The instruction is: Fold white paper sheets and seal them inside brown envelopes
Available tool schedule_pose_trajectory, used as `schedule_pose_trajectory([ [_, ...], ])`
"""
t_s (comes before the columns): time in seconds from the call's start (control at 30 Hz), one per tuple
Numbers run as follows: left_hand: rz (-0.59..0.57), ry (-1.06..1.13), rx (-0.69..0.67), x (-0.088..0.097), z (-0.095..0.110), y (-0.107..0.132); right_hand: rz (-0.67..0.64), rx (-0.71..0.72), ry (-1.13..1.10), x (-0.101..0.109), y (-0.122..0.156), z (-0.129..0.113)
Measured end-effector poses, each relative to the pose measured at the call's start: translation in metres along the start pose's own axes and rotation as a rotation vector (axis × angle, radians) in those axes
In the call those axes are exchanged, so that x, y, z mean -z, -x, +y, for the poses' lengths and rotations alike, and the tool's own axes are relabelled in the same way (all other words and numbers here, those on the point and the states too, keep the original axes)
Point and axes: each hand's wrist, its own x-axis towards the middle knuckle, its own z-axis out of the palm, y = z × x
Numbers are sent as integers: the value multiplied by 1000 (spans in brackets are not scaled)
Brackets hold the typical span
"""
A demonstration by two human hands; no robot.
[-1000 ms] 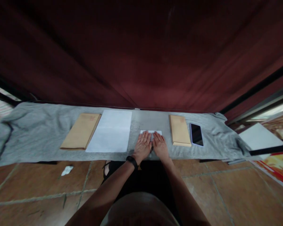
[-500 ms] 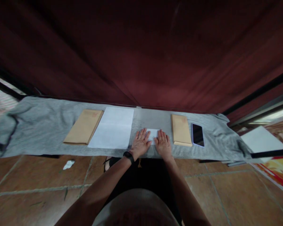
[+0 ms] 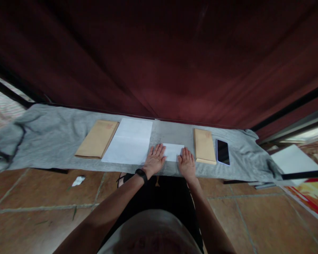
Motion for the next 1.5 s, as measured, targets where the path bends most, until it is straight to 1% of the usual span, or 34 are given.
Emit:
schedule_pose_trajectory([
  [0.07,-4,-14,1,-1,0,-1,9,-8,-6,3,0,-4],
  [0.13,-6,-24,-2,-2,0,-1,2,18,-17,6,-1,-12],
  [0.3,-17,-60,-5,-1,1,-1,-106,215,-48,10,5,-42],
  [0.4,-35,-104,-11,1,2,-1,-114,244,-29,9,13,-49],
  [0.5,-43,-154,-13,2,2,-1,-92,221,-13,8,19,-44],
  [0.77,-17,-204,-21,1,2,1,-64,188,-6,12,31,-18],
  [0.97,40,-199,-42,4,2,5,-39,183,-6,13,37,-12],
  [1.03,65,-189,-99,3,5,9,-39,182,-6,13,37,-12],
  [1.17,51,-142,-304,-1,18,21,-42,183,2,12,36,-12],
  [1.23,34,-124,-340,-4,24,26,-43,186,4,13,36,-11],
  [1.33,25,-113,-323,-6,24,31,-40,195,5,13,36,-11],
  [1.5,11,-121,-283,0,8,35,-10,192,7,11,39,-11],
])
